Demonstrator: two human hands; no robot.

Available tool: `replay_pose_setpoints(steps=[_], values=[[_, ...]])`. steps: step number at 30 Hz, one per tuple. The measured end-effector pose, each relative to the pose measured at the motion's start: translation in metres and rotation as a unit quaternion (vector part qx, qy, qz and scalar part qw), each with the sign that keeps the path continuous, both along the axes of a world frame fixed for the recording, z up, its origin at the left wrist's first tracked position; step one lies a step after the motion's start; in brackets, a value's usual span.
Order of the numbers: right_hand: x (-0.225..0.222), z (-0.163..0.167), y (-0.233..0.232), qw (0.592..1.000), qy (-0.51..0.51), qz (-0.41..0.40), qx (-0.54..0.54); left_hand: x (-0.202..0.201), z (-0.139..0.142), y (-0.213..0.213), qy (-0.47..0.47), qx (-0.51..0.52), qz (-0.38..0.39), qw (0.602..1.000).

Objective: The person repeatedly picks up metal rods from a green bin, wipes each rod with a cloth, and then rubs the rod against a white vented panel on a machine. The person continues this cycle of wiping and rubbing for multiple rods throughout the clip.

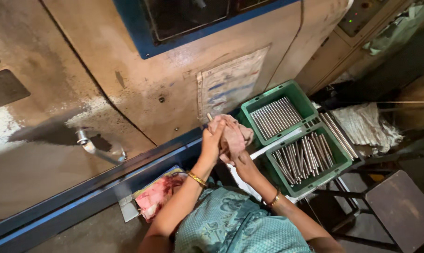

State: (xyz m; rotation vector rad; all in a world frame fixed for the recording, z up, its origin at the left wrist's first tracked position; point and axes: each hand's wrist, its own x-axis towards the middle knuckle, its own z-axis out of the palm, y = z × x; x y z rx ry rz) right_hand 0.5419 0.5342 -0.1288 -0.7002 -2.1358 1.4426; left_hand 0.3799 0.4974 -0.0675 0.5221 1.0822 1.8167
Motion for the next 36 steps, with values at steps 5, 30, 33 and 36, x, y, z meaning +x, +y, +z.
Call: replay_pose_setpoints(steps=[5,30,33,36], values=[[0.02,0.027,-0.01,0.976,-0.003,-0.004,-0.219,-0.018,0.034,-0.007,-0.04,0.009,0.061,0.997],[0.035,0.07,0.033,0.99,-0.103,-0.083,-0.045,0.0,0.028,-0.024,0.351,-0.048,-0.053,0.933],[0.046,0.102,0.039,0.99,0.057,-0.125,-0.018,-0.009,0.046,-0.031,0.488,-0.102,-0.054,0.865],[0.038,0.119,0.037,0.988,0.076,-0.099,-0.087,0.006,0.053,-0.031,0.537,-0.056,-0.076,0.838]])
